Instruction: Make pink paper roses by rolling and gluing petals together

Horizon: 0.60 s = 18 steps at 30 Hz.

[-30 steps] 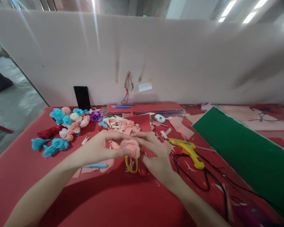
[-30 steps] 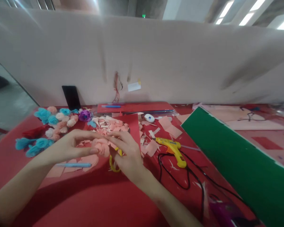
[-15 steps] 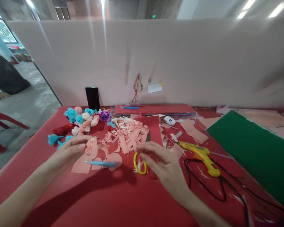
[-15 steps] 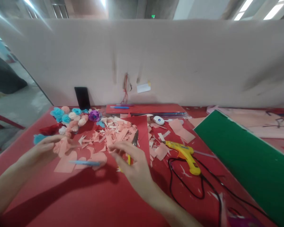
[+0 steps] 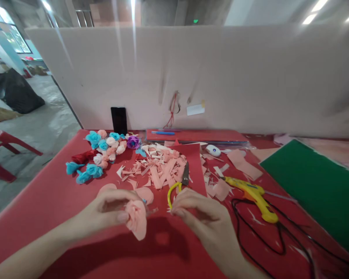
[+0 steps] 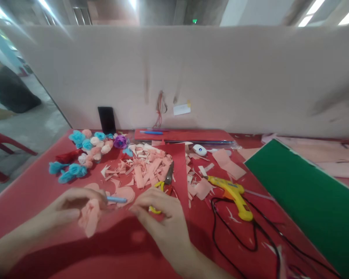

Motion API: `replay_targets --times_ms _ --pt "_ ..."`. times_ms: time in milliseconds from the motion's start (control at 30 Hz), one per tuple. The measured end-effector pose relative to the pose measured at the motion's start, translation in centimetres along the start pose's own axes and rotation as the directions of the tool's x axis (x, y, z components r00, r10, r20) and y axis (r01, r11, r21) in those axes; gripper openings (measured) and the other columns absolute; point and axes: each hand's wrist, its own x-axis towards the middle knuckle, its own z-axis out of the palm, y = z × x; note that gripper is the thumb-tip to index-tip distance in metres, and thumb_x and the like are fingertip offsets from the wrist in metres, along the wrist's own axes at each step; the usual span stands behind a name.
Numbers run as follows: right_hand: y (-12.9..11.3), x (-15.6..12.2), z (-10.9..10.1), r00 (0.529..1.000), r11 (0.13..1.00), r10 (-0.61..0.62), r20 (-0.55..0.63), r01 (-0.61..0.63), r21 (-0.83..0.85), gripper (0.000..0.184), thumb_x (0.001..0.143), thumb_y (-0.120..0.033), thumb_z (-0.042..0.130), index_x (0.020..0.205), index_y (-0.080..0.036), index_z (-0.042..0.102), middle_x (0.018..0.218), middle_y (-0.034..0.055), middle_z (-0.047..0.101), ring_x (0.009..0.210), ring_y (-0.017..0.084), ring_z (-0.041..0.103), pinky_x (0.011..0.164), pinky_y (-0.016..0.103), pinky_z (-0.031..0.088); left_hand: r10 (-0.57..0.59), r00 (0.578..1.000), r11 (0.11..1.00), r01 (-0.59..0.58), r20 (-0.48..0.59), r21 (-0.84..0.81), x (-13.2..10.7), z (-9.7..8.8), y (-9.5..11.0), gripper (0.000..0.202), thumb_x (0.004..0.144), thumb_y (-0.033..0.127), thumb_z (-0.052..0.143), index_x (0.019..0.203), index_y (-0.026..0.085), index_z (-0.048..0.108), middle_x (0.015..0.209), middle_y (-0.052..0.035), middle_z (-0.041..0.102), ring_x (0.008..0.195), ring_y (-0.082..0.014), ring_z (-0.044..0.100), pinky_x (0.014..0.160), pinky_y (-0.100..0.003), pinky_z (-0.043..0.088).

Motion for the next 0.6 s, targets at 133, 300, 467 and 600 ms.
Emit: replay_targets --times_ms 133,300,467,600 --pt "2.4 -0.4 1.2 0.997 0.997 0.041 0.064 -0.037 -0.073 0.016 0.074 -0.017 0.058 0.064 -0.020 0.069 0.061 0.0026 0.070 0.058 0.015 0.065 0.057 0.023 0.053 0.018 0.999 0.948 -0.001 -0.050 0.318 -1.1 1.2 -0.8 0.024 0.074 0.034 0.063 0.095 0.023 0.066 0.096 -0.0044 0.066 0.096 -0.0212 0.057 0.089 -0.032 0.043" --pt "6.2 -1.7 3.3 0.995 0.995 0.027 0.095 -0.017 -0.103 0.017 0.072 -0.018 0.058 0.065 -0.022 0.073 0.061 0.0030 0.072 0.054 0.016 0.066 0.055 0.025 0.055 -0.002 0.987 0.829 0.091 -0.160 0.552 -2.9 0.8 -1.5 0.028 0.075 0.029 0.059 0.102 0.021 0.062 0.103 -0.0060 0.065 0.097 -0.0207 0.058 0.089 -0.030 0.045" --pt "8.4 -3.0 4.4 0.995 0.991 0.050 0.091 -0.038 -0.125 0.016 0.070 -0.018 0.061 0.056 -0.019 0.070 0.057 0.0037 0.070 0.051 0.016 0.065 0.053 0.024 0.054 0.138 0.760 0.845 0.245 -0.636 0.476 -4.0 -5.7 0.1 0.021 0.075 0.034 0.060 0.086 0.018 0.067 0.091 -0.0010 0.069 0.087 -0.0192 0.061 0.079 -0.022 0.046" --pt "9.0 -3.5 4.8 0.992 0.990 0.064 0.110 -0.049 -0.131 0.018 0.073 -0.018 0.058 0.057 -0.017 0.067 0.059 0.0042 0.069 0.053 0.017 0.065 0.054 0.023 0.053 0.176 0.663 0.882 0.223 -0.727 0.416 -3.7 -12.5 0.6 0.013 0.074 0.031 0.063 0.080 0.021 0.066 0.074 0.0108 0.069 0.078 -0.0128 0.060 0.062 -0.011 0.043"
